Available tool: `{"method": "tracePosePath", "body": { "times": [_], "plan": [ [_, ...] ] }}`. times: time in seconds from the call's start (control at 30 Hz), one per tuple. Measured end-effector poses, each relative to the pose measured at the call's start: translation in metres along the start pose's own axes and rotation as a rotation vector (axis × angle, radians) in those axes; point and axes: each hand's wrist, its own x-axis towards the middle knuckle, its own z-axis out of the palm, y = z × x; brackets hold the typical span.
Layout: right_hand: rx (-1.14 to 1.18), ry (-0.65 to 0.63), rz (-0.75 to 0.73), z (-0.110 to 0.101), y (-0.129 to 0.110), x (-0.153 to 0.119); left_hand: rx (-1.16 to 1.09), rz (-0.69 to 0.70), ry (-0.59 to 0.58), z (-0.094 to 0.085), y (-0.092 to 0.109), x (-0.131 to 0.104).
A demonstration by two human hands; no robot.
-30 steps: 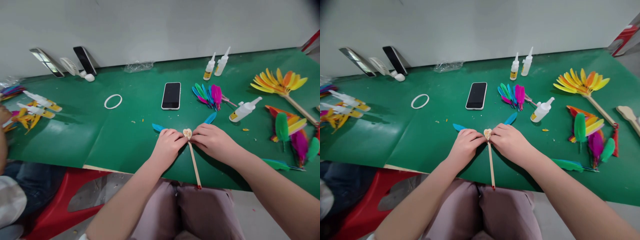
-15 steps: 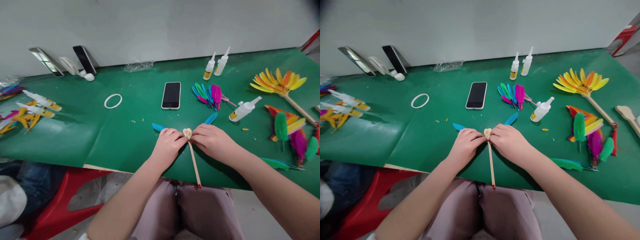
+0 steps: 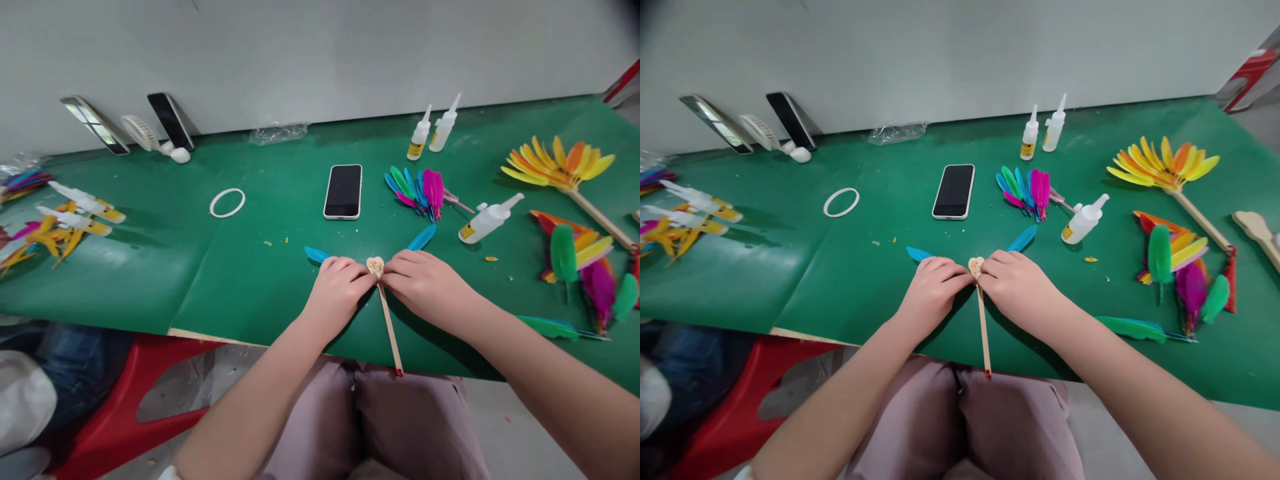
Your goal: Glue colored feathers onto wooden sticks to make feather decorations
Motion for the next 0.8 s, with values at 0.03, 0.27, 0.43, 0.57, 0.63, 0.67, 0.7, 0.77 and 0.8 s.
{"method": "tracePosePath", "body": {
  "times": [0.03,0.27,0.43,0.57,0.63,0.67,0.7,0.77,0.8],
  "plan": [
    [-0.016,-0.001,-0.006,0.0,-0.001,0.0,0.001,0.001,-0.001,0.0,0.0,0.0],
    [-0.105,0.002,-0.045,-0.003,-0.005,0.001,-0.002,0.004,0.006,0.001,0.0,0.0],
    [-0.163,-0.007,-0.036,-0.003,-0.011,0.001,-0.001,-0.004,0.01,0.0,0.001,0.0],
    [-0.148,0.001,-0.028,-0.003,-0.012,0.0,0.004,-0.006,0.012,0.0,0.002,-0.001],
    [-0.131,0.009,-0.018,-0.002,-0.013,-0.001,0.011,-0.006,0.023,0.0,0.002,-0.002],
    [-0.123,0.013,-0.011,-0.002,-0.013,-0.001,0.016,-0.006,0.028,0.0,0.002,-0.002],
    [-0.117,0.017,-0.006,-0.002,-0.013,-0.002,0.02,-0.007,0.034,0.0,0.002,-0.002],
    [-0.104,0.022,-0.001,-0.001,-0.013,-0.003,0.033,-0.011,0.048,0.0,0.003,-0.002],
    [-0.099,0.022,0.003,-0.001,-0.014,-0.003,0.042,-0.013,0.06,-0.001,0.004,-0.002]
  ]
}}
